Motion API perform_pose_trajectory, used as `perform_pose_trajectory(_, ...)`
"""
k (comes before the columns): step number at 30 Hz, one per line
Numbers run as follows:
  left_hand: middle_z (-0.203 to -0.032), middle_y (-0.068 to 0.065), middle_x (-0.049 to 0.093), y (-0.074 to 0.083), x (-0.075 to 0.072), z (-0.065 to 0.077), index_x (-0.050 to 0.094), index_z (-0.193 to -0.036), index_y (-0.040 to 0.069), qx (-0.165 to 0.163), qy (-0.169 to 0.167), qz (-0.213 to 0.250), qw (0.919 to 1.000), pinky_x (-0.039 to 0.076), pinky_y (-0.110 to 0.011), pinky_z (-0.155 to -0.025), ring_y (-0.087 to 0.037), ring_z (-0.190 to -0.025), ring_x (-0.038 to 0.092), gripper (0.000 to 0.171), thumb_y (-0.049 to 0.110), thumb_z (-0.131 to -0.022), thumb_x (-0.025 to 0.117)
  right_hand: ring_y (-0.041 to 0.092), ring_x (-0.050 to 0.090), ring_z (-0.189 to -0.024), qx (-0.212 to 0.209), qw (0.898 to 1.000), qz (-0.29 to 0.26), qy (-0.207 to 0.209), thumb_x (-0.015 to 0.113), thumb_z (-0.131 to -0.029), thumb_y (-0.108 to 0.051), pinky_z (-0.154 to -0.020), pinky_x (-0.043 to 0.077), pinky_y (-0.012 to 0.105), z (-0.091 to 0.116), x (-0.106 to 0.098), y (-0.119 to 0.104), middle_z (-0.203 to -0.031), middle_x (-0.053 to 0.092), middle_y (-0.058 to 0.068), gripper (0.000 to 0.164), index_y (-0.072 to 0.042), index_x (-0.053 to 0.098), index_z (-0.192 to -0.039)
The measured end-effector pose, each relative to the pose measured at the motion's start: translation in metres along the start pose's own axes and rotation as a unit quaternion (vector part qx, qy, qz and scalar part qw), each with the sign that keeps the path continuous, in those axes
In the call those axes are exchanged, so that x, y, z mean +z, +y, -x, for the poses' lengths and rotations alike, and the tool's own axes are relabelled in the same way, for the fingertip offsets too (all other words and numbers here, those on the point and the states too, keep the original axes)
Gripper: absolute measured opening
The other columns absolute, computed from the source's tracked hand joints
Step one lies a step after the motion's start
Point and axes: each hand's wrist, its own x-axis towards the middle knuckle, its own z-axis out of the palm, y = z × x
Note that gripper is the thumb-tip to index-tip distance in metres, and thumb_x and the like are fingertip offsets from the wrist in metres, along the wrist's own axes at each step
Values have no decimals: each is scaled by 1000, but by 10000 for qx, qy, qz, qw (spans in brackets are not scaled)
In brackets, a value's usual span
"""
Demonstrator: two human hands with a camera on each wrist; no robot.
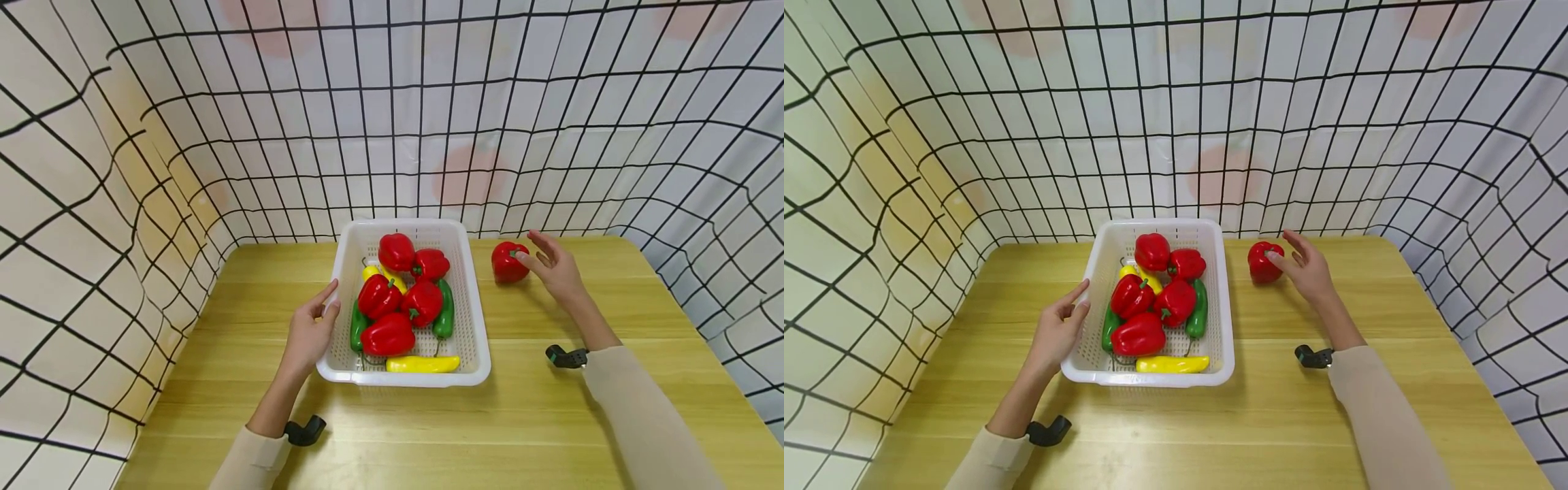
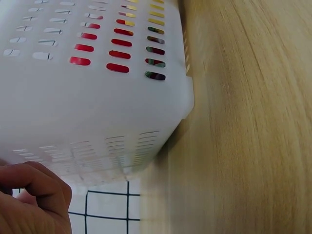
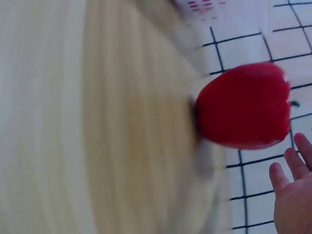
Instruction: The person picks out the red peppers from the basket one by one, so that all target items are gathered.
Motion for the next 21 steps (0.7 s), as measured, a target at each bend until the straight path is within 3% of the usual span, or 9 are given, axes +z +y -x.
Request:
perform_pose_trajectory(3,-95,-30,62,0,0,0,58,-147,37,3,10,15,10000,65,-47,-63,-38,-76,71,44,26,-104,61,33,29,-155,-176,9998,26,10,69,-100,-20,-127,26,53,-1,3,-12,-164,37,18,69,-6,36,-159)
perform_pose_trajectory(8,-93,-27,64,1,0,-1,59,-147,35,22,31,16,10000,65,-45,-62,-34,-73,72,44,26,-104,61,32,30,-155,-448,9989,46,-126,73,-96,-15,-127,28,52,-1,17,-38,-162,39,15,69,-7,40,-157)
perform_pose_trajectory(16,-91,-21,64,0,0,-2,59,-147,34,27,27,56,10000,65,-40,-60,-30,-72,71,43,26,-104,61,28,41,-149,-755,9949,-98,-656,74,-95,-11,-122,36,50,3,49,-68,-157,47,12,64,-9,47,-152)
perform_pose_trajectory(21,-93,-25,65,1,-1,-1,58,-147,35,-7,1,40,10000,65,-42,-61,-34,-74,72,44,27,-104,60,33,46,-143,-943,9897,-308,-1031,75,-92,-6,-117,42,48,6,69,-79,-154,48,17,64,-7,48,-150)
